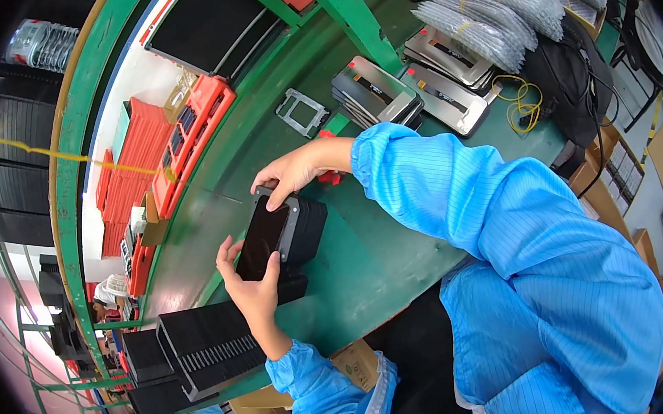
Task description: Assembling electronic handheld devices by aligning components and securing them using an electric screwdriver on an assembly line.
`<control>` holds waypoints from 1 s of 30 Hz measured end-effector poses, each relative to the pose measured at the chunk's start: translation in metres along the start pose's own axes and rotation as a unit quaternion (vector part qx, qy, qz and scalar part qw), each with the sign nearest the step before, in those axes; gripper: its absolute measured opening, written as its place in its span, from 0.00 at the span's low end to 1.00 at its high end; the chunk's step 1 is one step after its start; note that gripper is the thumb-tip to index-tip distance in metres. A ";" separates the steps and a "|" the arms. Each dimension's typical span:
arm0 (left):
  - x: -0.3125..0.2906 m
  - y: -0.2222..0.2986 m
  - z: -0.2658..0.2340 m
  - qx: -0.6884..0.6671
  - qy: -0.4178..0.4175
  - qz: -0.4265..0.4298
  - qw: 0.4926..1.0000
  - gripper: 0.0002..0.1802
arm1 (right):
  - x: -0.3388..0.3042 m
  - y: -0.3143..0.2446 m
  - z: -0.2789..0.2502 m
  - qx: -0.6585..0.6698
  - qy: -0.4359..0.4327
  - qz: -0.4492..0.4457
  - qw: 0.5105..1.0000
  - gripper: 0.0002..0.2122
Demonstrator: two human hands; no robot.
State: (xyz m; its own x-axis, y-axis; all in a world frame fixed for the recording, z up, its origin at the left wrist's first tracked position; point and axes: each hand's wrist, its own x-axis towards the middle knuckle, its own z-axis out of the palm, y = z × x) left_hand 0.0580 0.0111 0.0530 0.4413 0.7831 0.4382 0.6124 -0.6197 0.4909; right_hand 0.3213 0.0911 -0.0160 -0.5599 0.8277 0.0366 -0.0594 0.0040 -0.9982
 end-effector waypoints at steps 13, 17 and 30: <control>-0.008 0.002 -0.012 0.005 0.026 -0.003 1.000 0.36 | -0.007 -0.012 0.005 -0.087 -0.001 -0.022 0.996 0.30; -0.027 -0.020 -0.033 -0.037 0.017 -0.026 0.999 0.34 | -0.010 -0.016 0.004 -0.082 -0.004 -0.015 0.997 0.29; -0.043 -0.026 -0.040 -0.053 -0.093 -0.127 0.986 0.30 | -0.040 -0.100 -0.015 -0.006 0.334 -0.102 0.937 0.23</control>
State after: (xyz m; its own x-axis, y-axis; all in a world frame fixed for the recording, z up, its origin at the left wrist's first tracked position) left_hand -0.0032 -0.0081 0.0512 0.4009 0.9037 0.1505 0.6505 -0.3964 0.6479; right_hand 0.3615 0.0661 0.0815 0.1039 0.9756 0.1934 -0.0979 0.2035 -0.9742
